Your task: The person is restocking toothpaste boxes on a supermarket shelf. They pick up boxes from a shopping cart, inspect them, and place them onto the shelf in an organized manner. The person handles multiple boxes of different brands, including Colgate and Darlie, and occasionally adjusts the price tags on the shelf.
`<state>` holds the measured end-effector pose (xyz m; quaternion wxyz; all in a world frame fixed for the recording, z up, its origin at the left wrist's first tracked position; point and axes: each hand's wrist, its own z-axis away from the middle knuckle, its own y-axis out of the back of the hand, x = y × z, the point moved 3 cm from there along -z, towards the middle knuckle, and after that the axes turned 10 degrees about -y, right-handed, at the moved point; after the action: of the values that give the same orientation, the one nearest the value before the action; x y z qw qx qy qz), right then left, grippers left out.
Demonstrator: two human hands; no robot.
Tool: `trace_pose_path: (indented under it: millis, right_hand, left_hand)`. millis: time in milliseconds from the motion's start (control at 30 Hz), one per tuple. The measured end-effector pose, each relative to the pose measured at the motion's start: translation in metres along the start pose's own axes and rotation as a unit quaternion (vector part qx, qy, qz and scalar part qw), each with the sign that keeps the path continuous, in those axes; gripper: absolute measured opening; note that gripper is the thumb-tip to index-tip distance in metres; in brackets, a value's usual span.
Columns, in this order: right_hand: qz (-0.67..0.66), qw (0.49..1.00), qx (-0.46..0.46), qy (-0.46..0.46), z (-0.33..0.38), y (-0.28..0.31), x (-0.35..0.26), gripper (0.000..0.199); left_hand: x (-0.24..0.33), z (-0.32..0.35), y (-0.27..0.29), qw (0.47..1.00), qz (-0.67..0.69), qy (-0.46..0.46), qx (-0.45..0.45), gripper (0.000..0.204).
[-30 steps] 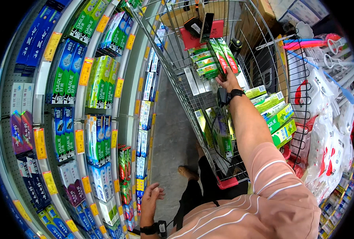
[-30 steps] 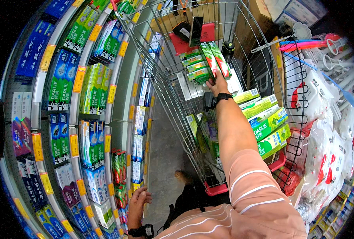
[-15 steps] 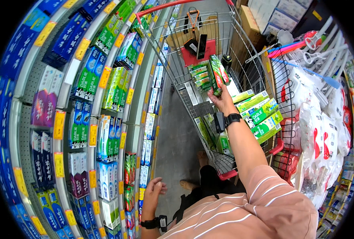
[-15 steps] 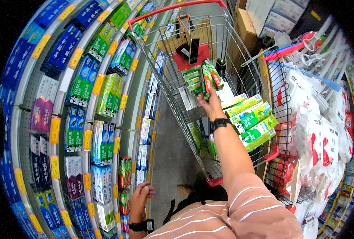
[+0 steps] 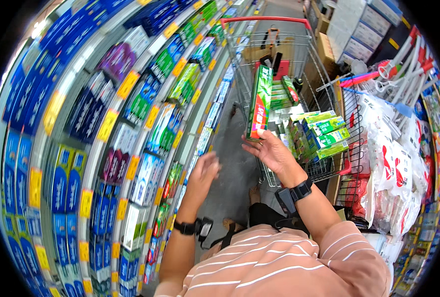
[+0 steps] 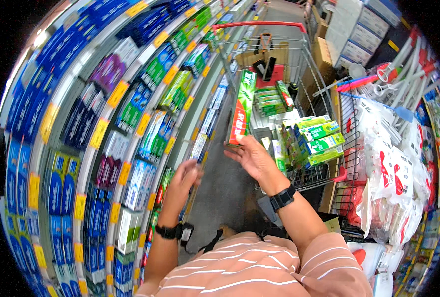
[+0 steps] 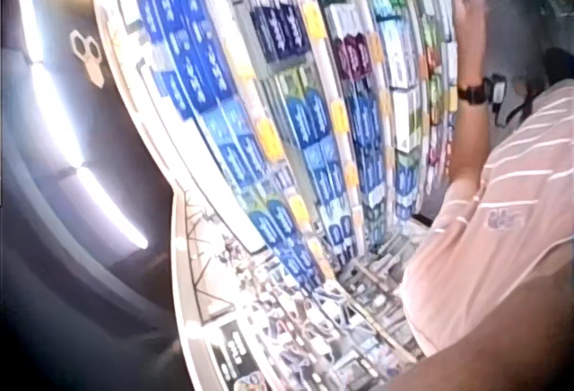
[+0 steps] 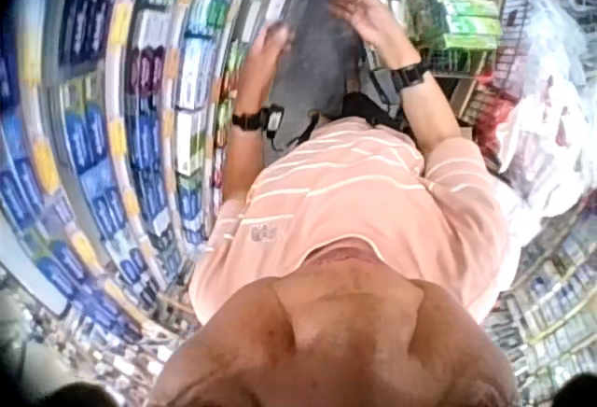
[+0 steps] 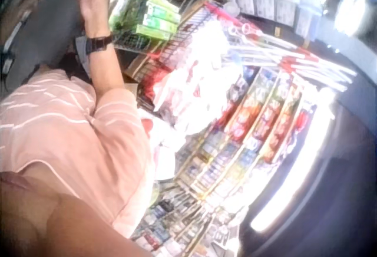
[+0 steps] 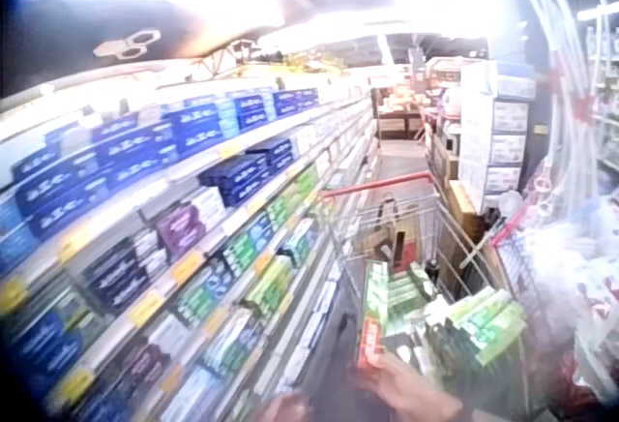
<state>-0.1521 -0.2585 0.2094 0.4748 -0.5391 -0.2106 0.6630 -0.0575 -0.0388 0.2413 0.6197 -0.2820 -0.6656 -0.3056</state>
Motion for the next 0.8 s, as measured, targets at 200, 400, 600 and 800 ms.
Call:
trace_pose_path:
  millis: [200, 400, 600, 800]
  right_hand:
    - [0.073, 0.992, -0.055, -0.084, 0.023, -0.060, 0.085, 0.038]
    - [0.182, 0.970, -0.086, -0.138, 0.033, -0.081, 0.138, 0.047]
    - [0.156, 0.981, -0.077, -0.088, 0.015, -0.059, 0.120, 0.069]
    - [0.240, 0.965, -0.091, -0.056, 0.020, -0.081, 0.101, 0.058]
  left_hand:
    - [0.018, 0.015, 0.002, 0.995, 0.057, -0.077, 0.004, 0.059]
    - [0.005, 0.064, 0.033, 0.993, 0.073, -0.046, 0.080, 0.054]
    - [-0.004, 0.118, 0.076, 0.980, 0.162, -0.018, 0.114, 0.048]
    - [-0.013, 0.174, 0.104, 0.979, 0.156, 0.010, 0.133, 0.050]
